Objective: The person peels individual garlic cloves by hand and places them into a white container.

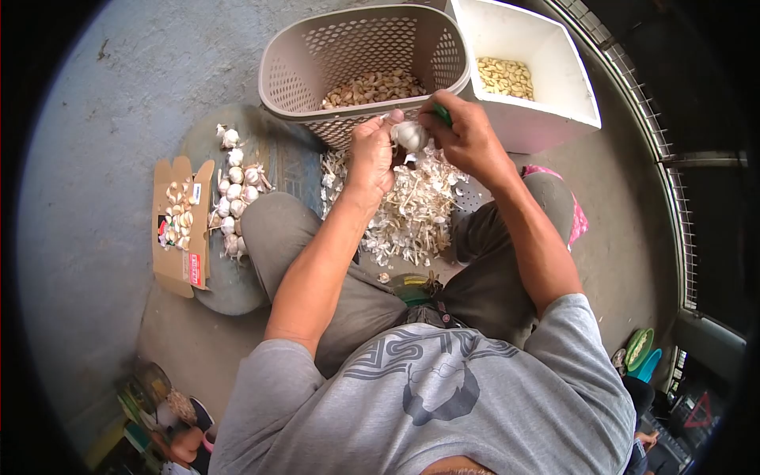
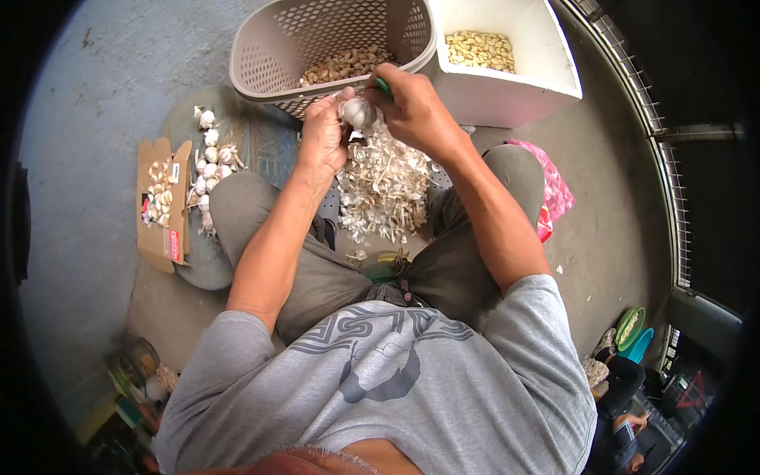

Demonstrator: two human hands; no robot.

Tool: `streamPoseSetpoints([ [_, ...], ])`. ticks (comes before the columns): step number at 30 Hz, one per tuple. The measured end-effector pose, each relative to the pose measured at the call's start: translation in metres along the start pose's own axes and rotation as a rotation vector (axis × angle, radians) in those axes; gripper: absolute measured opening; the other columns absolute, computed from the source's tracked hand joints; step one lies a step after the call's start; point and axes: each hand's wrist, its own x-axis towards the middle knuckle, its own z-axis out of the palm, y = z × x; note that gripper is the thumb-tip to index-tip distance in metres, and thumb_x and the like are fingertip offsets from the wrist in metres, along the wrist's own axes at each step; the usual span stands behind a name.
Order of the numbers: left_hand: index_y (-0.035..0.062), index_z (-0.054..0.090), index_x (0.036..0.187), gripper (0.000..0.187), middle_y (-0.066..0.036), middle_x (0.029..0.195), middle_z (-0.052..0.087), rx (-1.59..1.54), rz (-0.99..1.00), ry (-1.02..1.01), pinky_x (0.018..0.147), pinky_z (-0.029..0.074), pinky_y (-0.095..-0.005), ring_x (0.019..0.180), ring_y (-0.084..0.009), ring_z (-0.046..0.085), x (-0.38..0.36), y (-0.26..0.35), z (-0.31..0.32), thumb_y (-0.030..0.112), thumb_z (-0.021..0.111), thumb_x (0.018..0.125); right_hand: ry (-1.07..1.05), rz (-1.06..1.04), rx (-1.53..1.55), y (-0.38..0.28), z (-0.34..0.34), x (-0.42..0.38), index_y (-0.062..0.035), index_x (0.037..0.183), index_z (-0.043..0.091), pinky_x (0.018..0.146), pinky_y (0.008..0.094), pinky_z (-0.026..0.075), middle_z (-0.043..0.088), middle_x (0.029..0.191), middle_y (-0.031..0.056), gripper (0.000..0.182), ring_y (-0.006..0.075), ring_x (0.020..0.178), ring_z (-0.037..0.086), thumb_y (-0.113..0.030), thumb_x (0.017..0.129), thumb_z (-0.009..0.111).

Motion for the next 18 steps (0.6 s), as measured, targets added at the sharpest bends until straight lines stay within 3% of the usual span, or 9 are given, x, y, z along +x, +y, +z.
streamPoseSetpoints([
  [2,0.0052,0.065,0.087,0.036,-0.001,0.060,0.058,0.140,0.045,0.013,0.034,0.036,-0.0282,0.041,-0.0113,0.050,0.001,-0.008,-0.008,0.040,0.069,0.099,0.039,0.036,0.005,-0.001,-0.007,-0.001,0.0022,0.096,0.058,0.064,0.0380,0.049,0.064,0.076,0.0182,0.009,0.0245,0.066,0.058,-0.002,0.096,0.066],
  [3,0.0051,0.066,0.089,0.037,-0.001,0.061,0.058,0.143,0.040,0.007,0.035,0.038,-0.0283,0.042,-0.0113,0.051,0.002,-0.007,-0.008,0.041,0.069,0.098,0.062,0.050,0.007,0.000,-0.012,0.001,0.0021,0.096,0.058,0.065,0.0377,0.050,0.065,0.077,0.0182,0.009,0.0248,0.067,0.060,-0.002,0.096,0.066],
  [4,0.0050,0.066,0.091,0.039,-0.001,0.062,0.058,0.150,0.032,-0.003,0.036,0.040,-0.0285,0.044,-0.0113,0.052,0.004,-0.006,-0.007,0.043,0.069,0.098,0.080,0.007,-0.009,0.005,-0.014,0.002,0.0017,0.098,0.061,0.058,0.0325,0.046,0.062,0.070,0.0100,0.007,0.0149,0.062,0.056,-0.003,0.096,0.067],
  [7,0.0048,0.068,0.100,0.041,-0.002,0.070,0.062,0.112,0.006,-0.009,0.041,0.049,-0.0278,0.049,-0.0112,0.057,-0.006,0.001,0.012,0.046,0.068,0.097,0.064,-0.097,-0.103,0.009,-0.014,0.001,0.0025,0.097,0.060,0.061,0.0377,0.048,0.064,0.073,0.0163,0.010,0.0266,0.062,0.060,-0.003,0.094,0.068],
  [8,0.0047,0.068,0.102,0.040,-0.002,0.071,0.062,0.109,-0.003,-0.032,0.043,0.050,-0.0276,0.051,-0.0114,0.058,-0.012,0.005,0.020,0.045,0.068,0.098,0.065,-0.110,-0.250,0.011,-0.013,0.001,0.0030,0.095,0.057,0.064,0.0424,0.049,0.066,0.077,0.0212,0.014,0.0387,0.068,0.063,-0.004,0.093,0.069],
  [11,0.0044,0.067,0.098,0.026,-0.003,0.073,0.065,0.216,0.115,-0.038,0.046,0.050,-0.0266,0.052,-0.0096,0.056,-0.007,-0.010,0.016,0.030,0.064,0.103,0.063,-0.053,-0.252,0.011,-0.012,0.001,0.0028,0.094,0.055,0.065,0.0440,0.049,0.066,0.079,0.0225,0.017,0.0430,0.072,0.063,-0.006,0.093,0.069],
  [14,0.0053,0.065,0.088,0.021,-0.002,0.071,0.064,0.287,0.153,0.004,0.046,0.044,-0.0242,0.054,-0.0059,0.050,-0.006,-0.011,0.006,0.019,0.062,0.103,0.060,-0.066,-0.226,0.009,-0.010,0.000,0.0029,0.094,0.054,0.065,0.0443,0.050,0.066,0.079,0.0227,0.017,0.0406,0.070,0.063,-0.005,0.094,0.068],
  [18,0.0058,0.065,0.087,0.021,0.000,0.070,0.062,0.430,0.285,0.003,0.048,0.040,-0.0216,0.055,-0.0051,0.049,0.005,-0.012,-0.002,0.018,0.062,0.103,0.088,-0.057,-0.110,0.013,-0.009,0.002,0.0019,0.094,0.055,0.061,0.0410,0.050,0.065,0.073,0.0153,0.014,0.0282,0.066,0.065,-0.006,0.097,0.066],
])
